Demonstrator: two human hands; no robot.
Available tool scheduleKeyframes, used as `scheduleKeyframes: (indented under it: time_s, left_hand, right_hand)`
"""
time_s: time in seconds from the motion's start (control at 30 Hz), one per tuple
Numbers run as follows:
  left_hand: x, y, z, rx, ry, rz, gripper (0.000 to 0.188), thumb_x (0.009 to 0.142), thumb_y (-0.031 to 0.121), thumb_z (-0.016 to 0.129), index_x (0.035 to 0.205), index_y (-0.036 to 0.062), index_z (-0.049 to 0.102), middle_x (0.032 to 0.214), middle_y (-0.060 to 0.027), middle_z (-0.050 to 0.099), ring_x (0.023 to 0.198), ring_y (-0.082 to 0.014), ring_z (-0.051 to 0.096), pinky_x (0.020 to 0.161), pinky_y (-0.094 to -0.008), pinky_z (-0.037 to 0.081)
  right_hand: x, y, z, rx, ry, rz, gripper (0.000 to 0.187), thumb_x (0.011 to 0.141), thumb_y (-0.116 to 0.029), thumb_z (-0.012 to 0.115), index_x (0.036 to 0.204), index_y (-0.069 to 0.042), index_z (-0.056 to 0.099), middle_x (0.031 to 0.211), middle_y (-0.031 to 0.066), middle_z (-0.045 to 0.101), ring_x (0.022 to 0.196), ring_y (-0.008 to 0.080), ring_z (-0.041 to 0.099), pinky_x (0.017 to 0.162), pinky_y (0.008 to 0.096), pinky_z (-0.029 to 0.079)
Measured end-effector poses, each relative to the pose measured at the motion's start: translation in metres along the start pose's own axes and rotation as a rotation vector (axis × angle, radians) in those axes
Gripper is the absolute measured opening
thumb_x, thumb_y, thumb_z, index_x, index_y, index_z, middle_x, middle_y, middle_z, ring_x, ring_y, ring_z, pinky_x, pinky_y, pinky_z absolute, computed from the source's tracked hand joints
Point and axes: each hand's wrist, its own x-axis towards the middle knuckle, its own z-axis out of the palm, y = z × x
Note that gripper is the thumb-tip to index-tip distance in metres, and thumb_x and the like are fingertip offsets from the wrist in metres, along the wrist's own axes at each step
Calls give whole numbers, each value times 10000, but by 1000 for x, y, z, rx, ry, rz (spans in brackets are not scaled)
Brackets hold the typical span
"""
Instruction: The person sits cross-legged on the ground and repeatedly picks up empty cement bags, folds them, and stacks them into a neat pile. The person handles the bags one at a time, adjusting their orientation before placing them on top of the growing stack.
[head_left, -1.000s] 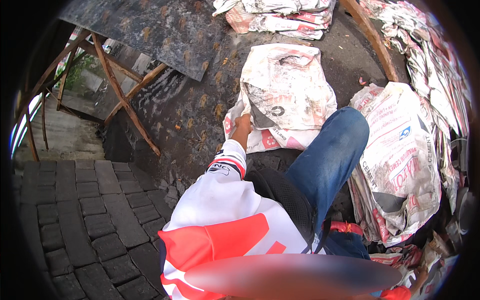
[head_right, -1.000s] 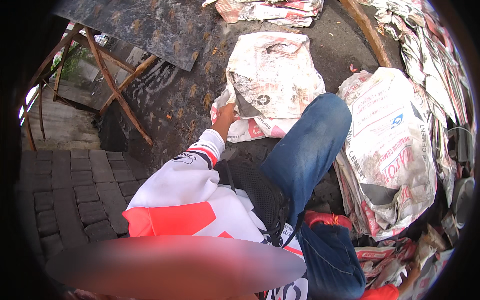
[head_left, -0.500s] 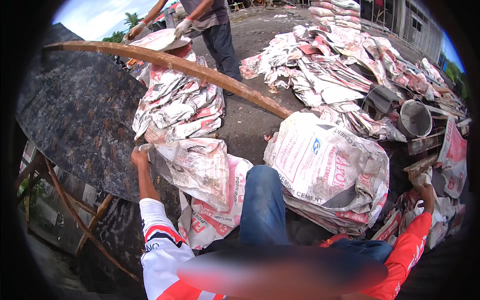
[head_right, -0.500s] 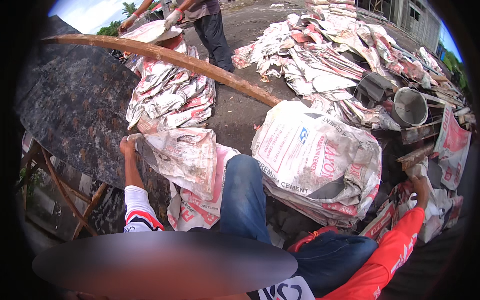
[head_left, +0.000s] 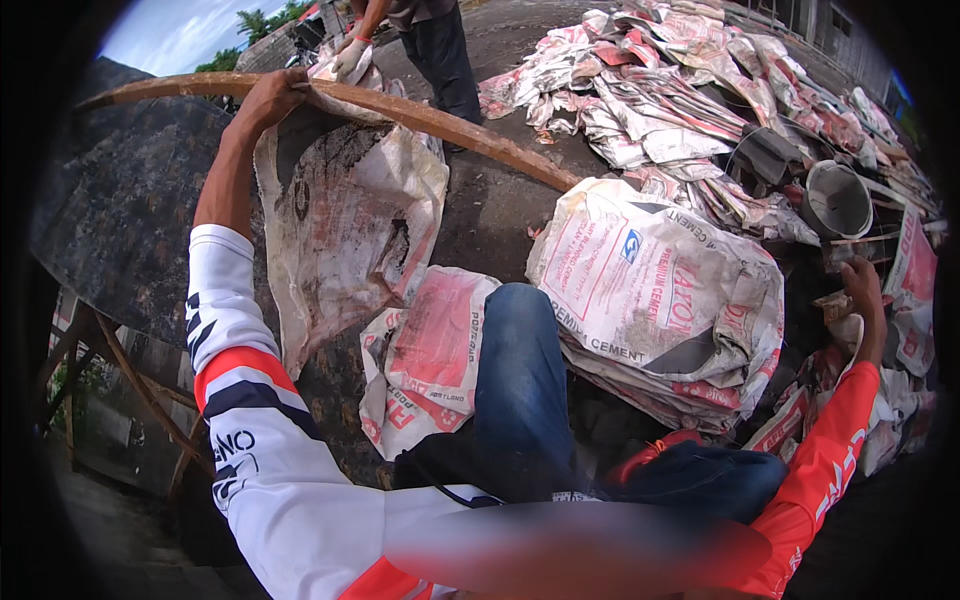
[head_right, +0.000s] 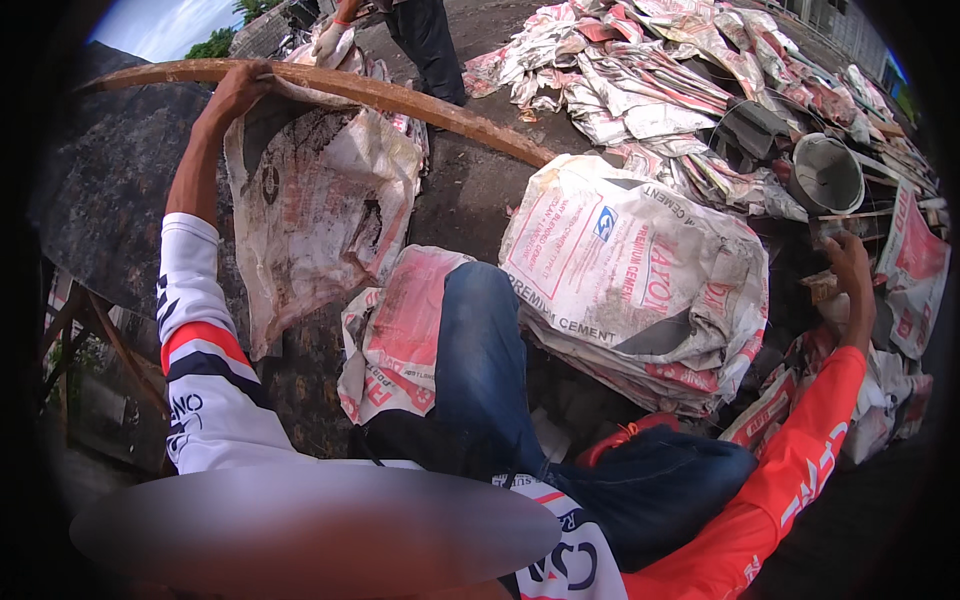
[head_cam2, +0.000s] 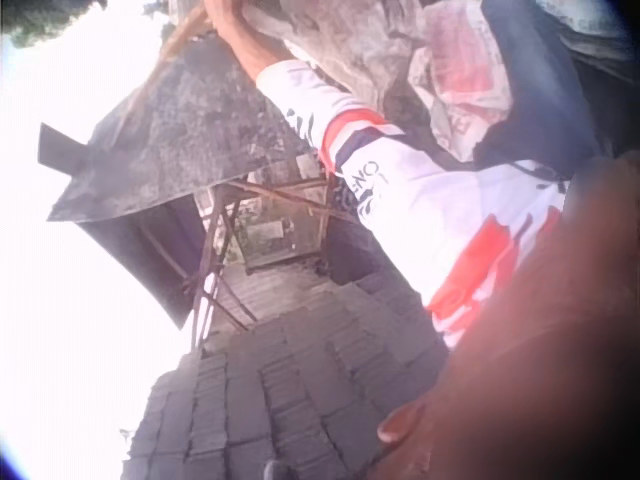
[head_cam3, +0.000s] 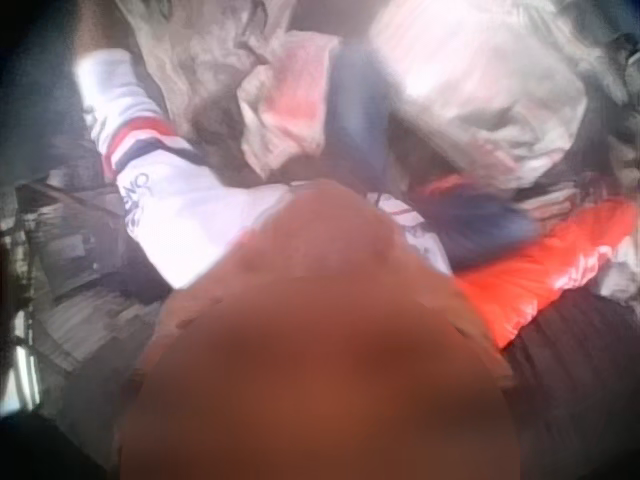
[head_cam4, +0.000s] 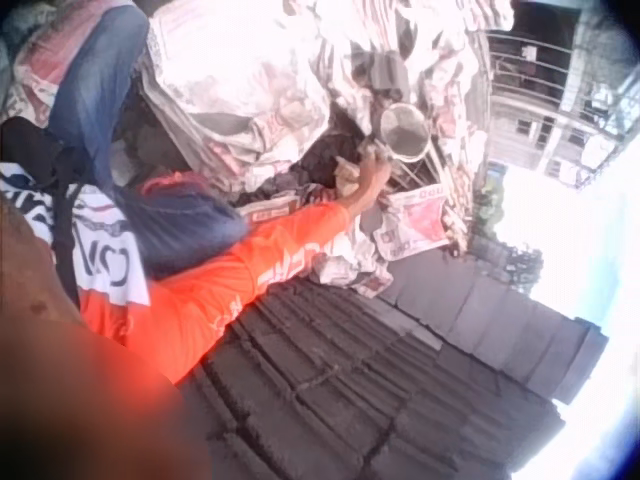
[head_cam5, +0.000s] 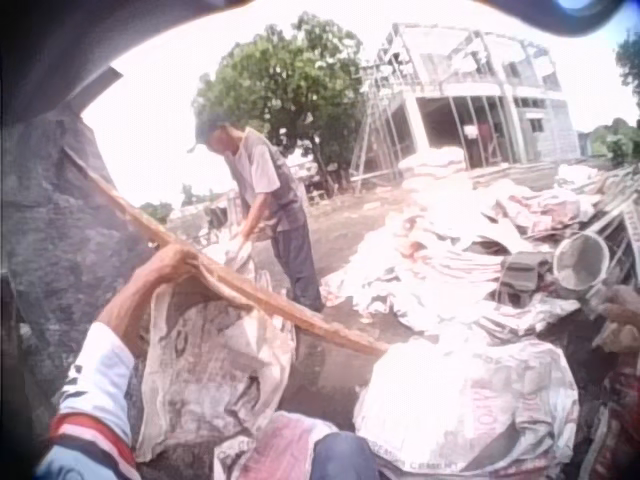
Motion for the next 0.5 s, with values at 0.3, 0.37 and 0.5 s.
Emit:
scheduleKeyframes:
  time_s: [0.3,0.37,0.5]
  left_hand:
    - [67,59,-81,-580,-19,282,131,863,3,671,980,33,621,868,19,616,781,-58,552,640,-228,461]
    - [63,60,-90,-280,345,372,148,885,-16,604,1017,47,586,860,13,589,760,-82,545,664,-232,470]
    - [86,38,-120,-279,313,314,412,995,290,556,1338,61,569,1332,-56,597,1281,-194,513,1067,-299,384]
  right_hand:
    - [-23,-244,82,213,-326,-588,635,935,-426,622,1319,68,512,1316,240,564,1187,305,575,986,369,454]
    - [-38,-280,113,229,-322,-585,897,826,-535,707,1433,42,383,1380,262,500,1228,338,548,1028,401,433]
    - [-58,-312,148,353,-242,-731,971,756,-523,774,1421,61,375,1370,296,475,1277,363,482,1054,415,404]
